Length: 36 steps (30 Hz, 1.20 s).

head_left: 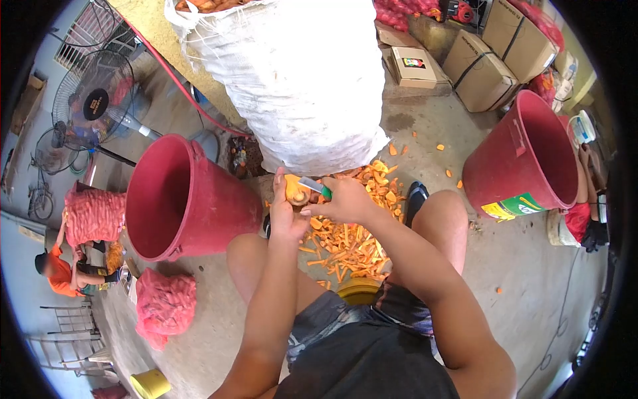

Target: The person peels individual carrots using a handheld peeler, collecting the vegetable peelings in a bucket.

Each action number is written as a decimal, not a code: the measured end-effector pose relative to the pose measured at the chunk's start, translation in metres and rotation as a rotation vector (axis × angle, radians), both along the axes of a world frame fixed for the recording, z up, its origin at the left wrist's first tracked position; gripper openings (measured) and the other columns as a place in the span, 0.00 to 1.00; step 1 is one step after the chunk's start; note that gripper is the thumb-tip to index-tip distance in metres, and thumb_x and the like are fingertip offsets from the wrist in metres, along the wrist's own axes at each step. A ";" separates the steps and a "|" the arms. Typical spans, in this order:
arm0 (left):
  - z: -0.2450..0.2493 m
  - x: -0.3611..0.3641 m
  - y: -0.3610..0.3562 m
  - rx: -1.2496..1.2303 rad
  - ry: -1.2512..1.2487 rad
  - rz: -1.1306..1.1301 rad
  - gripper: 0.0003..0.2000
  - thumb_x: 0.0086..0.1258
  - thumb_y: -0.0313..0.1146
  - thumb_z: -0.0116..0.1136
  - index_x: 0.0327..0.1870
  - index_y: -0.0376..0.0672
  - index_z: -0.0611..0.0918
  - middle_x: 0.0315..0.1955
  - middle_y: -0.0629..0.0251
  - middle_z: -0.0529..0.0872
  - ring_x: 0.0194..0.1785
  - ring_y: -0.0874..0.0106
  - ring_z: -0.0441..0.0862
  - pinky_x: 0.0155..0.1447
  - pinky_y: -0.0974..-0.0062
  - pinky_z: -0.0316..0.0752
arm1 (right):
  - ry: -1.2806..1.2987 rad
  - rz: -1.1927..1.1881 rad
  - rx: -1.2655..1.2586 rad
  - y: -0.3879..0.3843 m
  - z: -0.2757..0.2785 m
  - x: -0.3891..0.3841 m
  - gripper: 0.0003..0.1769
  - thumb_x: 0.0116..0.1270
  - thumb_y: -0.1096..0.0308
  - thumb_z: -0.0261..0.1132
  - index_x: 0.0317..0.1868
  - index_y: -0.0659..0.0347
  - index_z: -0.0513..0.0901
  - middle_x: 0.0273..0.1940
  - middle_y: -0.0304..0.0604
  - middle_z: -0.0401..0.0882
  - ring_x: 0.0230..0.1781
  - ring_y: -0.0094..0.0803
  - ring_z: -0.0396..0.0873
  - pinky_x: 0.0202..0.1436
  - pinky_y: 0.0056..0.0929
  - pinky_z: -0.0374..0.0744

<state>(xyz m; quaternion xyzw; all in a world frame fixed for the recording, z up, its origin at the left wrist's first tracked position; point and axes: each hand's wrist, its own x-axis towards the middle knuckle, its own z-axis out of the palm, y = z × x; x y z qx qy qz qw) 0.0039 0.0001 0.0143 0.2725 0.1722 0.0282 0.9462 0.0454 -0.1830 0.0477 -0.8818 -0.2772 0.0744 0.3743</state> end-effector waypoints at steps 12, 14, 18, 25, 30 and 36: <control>-0.013 0.011 -0.006 0.116 0.048 -0.032 0.16 0.86 0.50 0.57 0.59 0.47 0.79 0.49 0.68 0.86 0.49 0.70 0.88 0.51 0.70 0.87 | 0.160 -0.098 -0.124 0.002 0.022 0.005 0.55 0.46 0.17 0.76 0.45 0.69 0.84 0.39 0.65 0.89 0.48 0.62 0.89 0.57 0.56 0.84; -0.006 0.010 -0.010 0.169 0.060 0.025 0.16 0.85 0.50 0.58 0.59 0.48 0.79 0.51 0.68 0.86 0.49 0.70 0.88 0.52 0.69 0.87 | 0.168 -0.096 -0.123 0.002 0.022 0.006 0.56 0.46 0.17 0.76 0.45 0.69 0.84 0.40 0.65 0.89 0.49 0.63 0.89 0.58 0.56 0.84; -0.008 0.008 -0.009 0.195 -0.008 -0.001 0.16 0.85 0.50 0.59 0.59 0.48 0.78 0.51 0.68 0.86 0.49 0.70 0.88 0.53 0.67 0.87 | 0.153 -0.083 -0.112 0.004 0.019 0.003 0.56 0.47 0.16 0.75 0.46 0.69 0.84 0.40 0.65 0.89 0.49 0.63 0.89 0.57 0.56 0.84; -0.006 0.007 -0.013 0.143 0.044 0.110 0.13 0.85 0.45 0.60 0.54 0.47 0.75 0.47 0.67 0.81 0.52 0.73 0.85 0.55 0.69 0.86 | -0.059 -0.131 -0.051 0.013 0.006 -0.012 0.46 0.61 0.20 0.68 0.42 0.64 0.86 0.29 0.55 0.87 0.35 0.55 0.90 0.41 0.53 0.85; -0.013 0.008 -0.022 0.195 0.066 0.241 0.15 0.85 0.44 0.60 0.58 0.43 0.76 0.47 0.65 0.82 0.50 0.71 0.86 0.54 0.68 0.87 | -0.209 -0.191 -0.087 0.021 -0.014 -0.013 0.43 0.64 0.20 0.65 0.39 0.59 0.88 0.27 0.52 0.87 0.31 0.51 0.90 0.36 0.49 0.85; -0.029 0.017 -0.005 0.176 0.192 0.248 0.20 0.84 0.51 0.60 0.56 0.41 0.78 0.40 0.65 0.86 0.43 0.68 0.86 0.47 0.64 0.85 | 0.033 -0.087 -0.204 0.017 -0.008 0.001 0.44 0.65 0.20 0.64 0.40 0.61 0.89 0.31 0.56 0.88 0.36 0.54 0.90 0.42 0.50 0.86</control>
